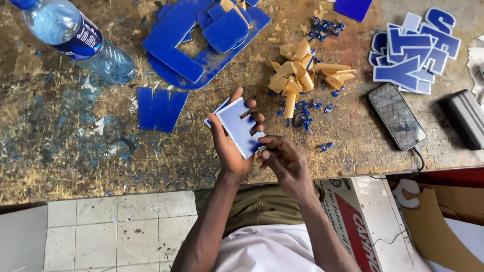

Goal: Peeling the white protective film from blue acrylic letters on a workbench.

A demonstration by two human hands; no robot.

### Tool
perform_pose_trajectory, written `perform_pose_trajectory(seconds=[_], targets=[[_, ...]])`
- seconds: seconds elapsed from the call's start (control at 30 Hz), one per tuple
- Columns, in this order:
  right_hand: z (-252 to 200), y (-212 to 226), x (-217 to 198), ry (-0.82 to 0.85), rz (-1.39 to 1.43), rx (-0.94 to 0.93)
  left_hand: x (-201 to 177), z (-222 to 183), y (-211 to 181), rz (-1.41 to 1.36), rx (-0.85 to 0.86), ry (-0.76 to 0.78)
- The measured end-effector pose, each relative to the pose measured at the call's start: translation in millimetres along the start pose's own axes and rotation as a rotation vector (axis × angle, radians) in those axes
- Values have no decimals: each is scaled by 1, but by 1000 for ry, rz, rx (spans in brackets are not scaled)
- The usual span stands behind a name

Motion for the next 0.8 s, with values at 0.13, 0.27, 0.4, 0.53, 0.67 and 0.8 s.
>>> perform_pose_trajectory(seconds=[0.13, 0.27, 0.4, 0.53, 0.67, 0.8], targets=[[3, -10, -3, -30, 47, -19, 2, -3, 8, 69, 8, -5], [7, -20, -18, -90, 143, -49, 5, -16, 13, 190, -19, -54], [21, -7, -22, -111, 215, -74, -16, -24, 27, 257, 0, -157], [29, -4, -18, -129, 181, -33, 16, -33, 2, 281, 45, -195], [27, -4, -16, -233, 107, -6, 14, -33, 1, 305, 57, -240], [24, -16, -19, -303, 120, -12, 19, -33, 1, 290, 44, -235]])
Point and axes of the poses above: each hand's wrist, its own z-axis towards the middle knuckle, its own x-axis out of the palm, y = z × x, the point moved 6 cm from there along z, towards the middle knuckle, and after that the axes turned 10 degrees about z, right-handed, at the moved point
